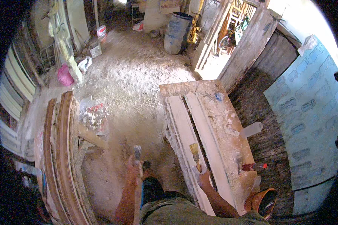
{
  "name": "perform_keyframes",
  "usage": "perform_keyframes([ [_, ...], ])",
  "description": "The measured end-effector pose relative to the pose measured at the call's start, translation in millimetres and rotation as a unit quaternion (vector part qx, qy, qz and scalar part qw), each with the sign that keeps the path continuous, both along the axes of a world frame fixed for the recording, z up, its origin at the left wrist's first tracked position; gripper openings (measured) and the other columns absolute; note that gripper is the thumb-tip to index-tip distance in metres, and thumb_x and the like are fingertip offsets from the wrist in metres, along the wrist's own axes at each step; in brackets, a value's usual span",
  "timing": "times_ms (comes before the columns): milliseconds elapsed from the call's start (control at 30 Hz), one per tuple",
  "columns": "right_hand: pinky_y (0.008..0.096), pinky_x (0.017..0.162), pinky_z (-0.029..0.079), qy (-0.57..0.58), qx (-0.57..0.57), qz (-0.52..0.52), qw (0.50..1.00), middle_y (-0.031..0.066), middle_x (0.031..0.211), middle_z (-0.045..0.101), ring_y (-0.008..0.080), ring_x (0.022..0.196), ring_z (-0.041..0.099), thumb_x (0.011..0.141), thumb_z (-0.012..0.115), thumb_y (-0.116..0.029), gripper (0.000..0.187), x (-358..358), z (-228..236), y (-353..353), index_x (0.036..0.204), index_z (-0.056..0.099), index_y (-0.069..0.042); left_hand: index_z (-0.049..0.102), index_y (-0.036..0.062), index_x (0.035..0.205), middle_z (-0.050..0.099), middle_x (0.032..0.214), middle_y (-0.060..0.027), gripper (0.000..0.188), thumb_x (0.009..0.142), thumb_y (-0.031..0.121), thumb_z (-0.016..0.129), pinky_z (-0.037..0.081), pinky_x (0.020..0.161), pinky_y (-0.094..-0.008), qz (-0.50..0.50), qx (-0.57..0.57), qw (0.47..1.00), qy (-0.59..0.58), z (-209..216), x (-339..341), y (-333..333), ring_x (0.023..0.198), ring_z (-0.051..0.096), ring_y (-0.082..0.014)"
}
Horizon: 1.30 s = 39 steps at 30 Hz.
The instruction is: The person applies a clear finish to long wooden planks using a brush. They repeatedly dip the brush into a container and spread the finish along the length of each plank, working one at a time.
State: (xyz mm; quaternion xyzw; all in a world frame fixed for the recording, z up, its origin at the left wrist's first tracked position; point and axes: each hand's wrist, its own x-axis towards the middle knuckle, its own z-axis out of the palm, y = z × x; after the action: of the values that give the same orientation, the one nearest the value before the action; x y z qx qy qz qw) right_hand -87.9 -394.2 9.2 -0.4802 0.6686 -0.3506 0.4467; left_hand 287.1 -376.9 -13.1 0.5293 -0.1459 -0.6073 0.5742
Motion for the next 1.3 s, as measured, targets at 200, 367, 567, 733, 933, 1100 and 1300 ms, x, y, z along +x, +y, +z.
perform_keyframes([
  [200, 0.039, 0.066, 0.049, 0.004, 0.089, 0.013, 0.996, 0.0051, 0.077, 0.062, 0.0173, 0.071, 0.056, 0.089, 0.078, -0.04, 0.037, 82, 48, -60, 0.09, 0.065, -0.006, 0.055, 0.0064, 0.138, 0.07, 0.112, -0.0076, 0.039, 0.101, 0.016, 0.063, 0.054, 0.08, -0.0356, -0.16, 0.02, 0.98, 0.114, -19, -95, -62, 0.089, 0.064, -0.0187],
  [367, 0.0272, 0.053, 0.045, 0.021, 0.049, -0.046, 0.998, -0.0032, 0.07, 0.059, 0.0062, 0.061, 0.055, 0.101, 0.067, -0.02, 0.013, 95, 57, -108, 0.095, 0.064, -0.008, 0.059, 0.0044, 0.133, 0.07, 0.11, -0.0122, 0.039, 0.103, 0.029, 0.063, 0.053, 0.087, -0.0363, -0.327, 0.073, 0.935, -0.114, -20, -149, -136, 0.098, 0.065, -0.0211],
  [567, 0.0271, 0.053, 0.045, -0.072, 0.034, -0.2, 0.977, 0.0017, 0.071, 0.059, 0.0097, 0.06, 0.056, 0.098, 0.07, -0.021, 0.02, 83, 60, -140, 0.092, 0.059, -0.005, 0.063, -0.0015, 0.126, 0.07, 0.114, -0.0237, 0.047, 0.101, 0.039, 0.061, 0.053, 0.088, -0.0466, -0.136, -0.066, 0.888, -0.435, -75, -191, -230, 0.097, 0.069, -0.0361],
  [733, 0.0272, 0.054, 0.045, -0.011, 0.075, -0.219, 0.973, 0.0016, 0.072, 0.059, 0.0102, 0.061, 0.056, 0.097, 0.073, -0.024, 0.024, 82, 70, -122, 0.093, 0.059, -0.005, 0.065, -0.001, 0.109, 0.073, 0.086, -0.0137, 0.033, 0.099, 0.03, 0.062, 0.054, 0.078, -0.0489, -0.13, 0.019, 0.954, -0.269, -78, -163, -376, 0.08, 0.069, -0.0351],
  [933, 0.0274, 0.055, 0.047, -0.058, 0.064, -0.266, 0.96, 0.0011, 0.072, 0.059, 0.0101, 0.061, 0.057, 0.097, 0.073, -0.028, 0.027, 85, 71, -97, 0.095, 0.061, -0.004, 0.062, 0.0091, 0.106, 0.064, 0.082, -0.0041, 0.022, 0.102, 0.031, 0.061, 0.049, 0.051, -0.0324, -0.084, -0.12, 0.923, -0.356, -54, -134, -446, 0.065, 0.061, -0.015],
  [1100, 0.0277, 0.056, 0.047, -0.008, 0.073, -0.303, 0.95, 0.0014, 0.074, 0.061, 0.0094, 0.063, 0.058, 0.096, 0.074, -0.031, 0.028, 92, 78, -90, 0.097, 0.064, -0.004, 0.056, 0.0074, 0.13, 0.061, 0.093, -0.0056, 0.038, 0.101, 0.03, 0.062, 0.057, 0.067, -0.0336, -0.27, 0.09, 0.953, 0.098, -24, -119, -329, 0.074, 0.063, -0.0199],
  [1300, 0.0366, 0.067, 0.049, 0.092, 0.047, -0.335, 0.936, 0.009, 0.076, 0.062, 0.0186, 0.072, 0.056, 0.094, 0.074, -0.041, 0.04, 81, 93, -66, 0.096, 0.065, -0.002, 0.055, 0.009, 0.136, 0.063, 0.113, -0.0094, 0.047, 0.091, 0.011, 0.071, 0.059, 0.071, -0.0346, -0.534, 0.01, 0.845, -0.019, -13, -158, -254, 0.088, 0.067, -0.0211],
])
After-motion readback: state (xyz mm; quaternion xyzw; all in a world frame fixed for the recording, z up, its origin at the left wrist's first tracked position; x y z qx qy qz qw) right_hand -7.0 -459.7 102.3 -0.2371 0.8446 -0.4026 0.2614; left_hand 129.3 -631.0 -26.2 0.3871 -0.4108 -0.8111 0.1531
